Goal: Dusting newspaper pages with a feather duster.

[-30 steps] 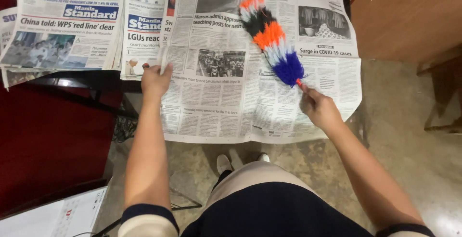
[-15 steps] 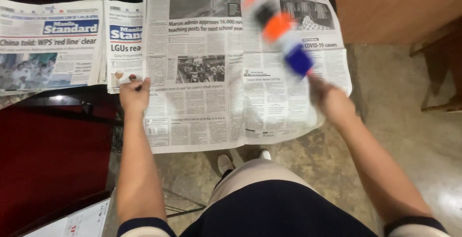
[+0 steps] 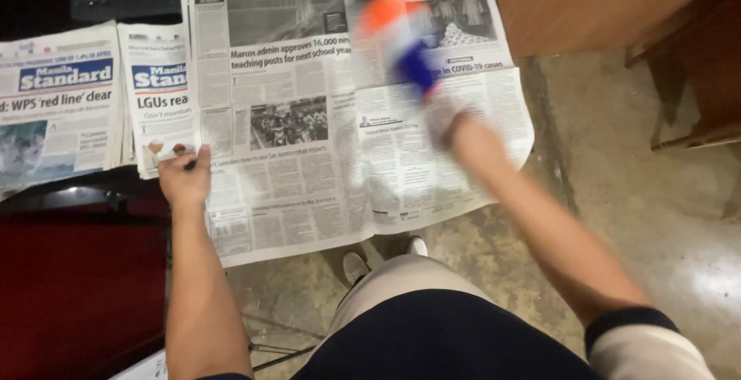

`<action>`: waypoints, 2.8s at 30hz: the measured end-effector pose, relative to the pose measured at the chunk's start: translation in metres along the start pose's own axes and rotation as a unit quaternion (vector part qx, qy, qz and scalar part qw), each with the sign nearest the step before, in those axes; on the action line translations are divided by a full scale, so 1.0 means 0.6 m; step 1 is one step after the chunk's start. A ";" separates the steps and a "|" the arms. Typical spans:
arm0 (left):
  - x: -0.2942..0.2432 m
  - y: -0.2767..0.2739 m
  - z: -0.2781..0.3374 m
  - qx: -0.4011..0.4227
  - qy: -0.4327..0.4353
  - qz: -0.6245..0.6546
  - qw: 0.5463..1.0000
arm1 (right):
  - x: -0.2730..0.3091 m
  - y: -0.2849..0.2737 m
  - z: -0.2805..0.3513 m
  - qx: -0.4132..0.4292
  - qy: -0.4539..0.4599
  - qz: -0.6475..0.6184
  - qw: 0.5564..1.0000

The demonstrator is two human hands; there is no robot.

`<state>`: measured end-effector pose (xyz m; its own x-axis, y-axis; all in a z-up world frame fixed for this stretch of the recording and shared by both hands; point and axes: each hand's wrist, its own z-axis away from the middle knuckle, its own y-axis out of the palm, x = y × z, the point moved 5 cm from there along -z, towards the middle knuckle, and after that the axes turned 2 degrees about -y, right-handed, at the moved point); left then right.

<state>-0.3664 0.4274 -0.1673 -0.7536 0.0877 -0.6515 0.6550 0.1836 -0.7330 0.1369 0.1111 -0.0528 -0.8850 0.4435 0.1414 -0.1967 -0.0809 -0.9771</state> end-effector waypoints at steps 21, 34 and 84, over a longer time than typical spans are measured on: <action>-0.506 -0.038 0.191 -0.043 0.325 0.124 0.936 | -0.274 0.249 0.209 -0.182 0.264 -0.709 0.628; -0.734 0.091 0.538 0.361 0.479 0.310 0.738 | -0.260 0.082 0.267 -0.176 0.163 -0.766 0.596; -0.775 0.168 0.652 0.312 0.579 0.202 0.725 | -0.252 0.072 0.301 -0.162 0.198 -0.769 0.586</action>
<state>0.0714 0.0222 -0.0150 0.2029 0.8411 -0.5014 0.4605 -0.5338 -0.7092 0.1862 -0.1208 -0.0875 0.4129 -0.0524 0.9093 -0.4861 0.8316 0.2686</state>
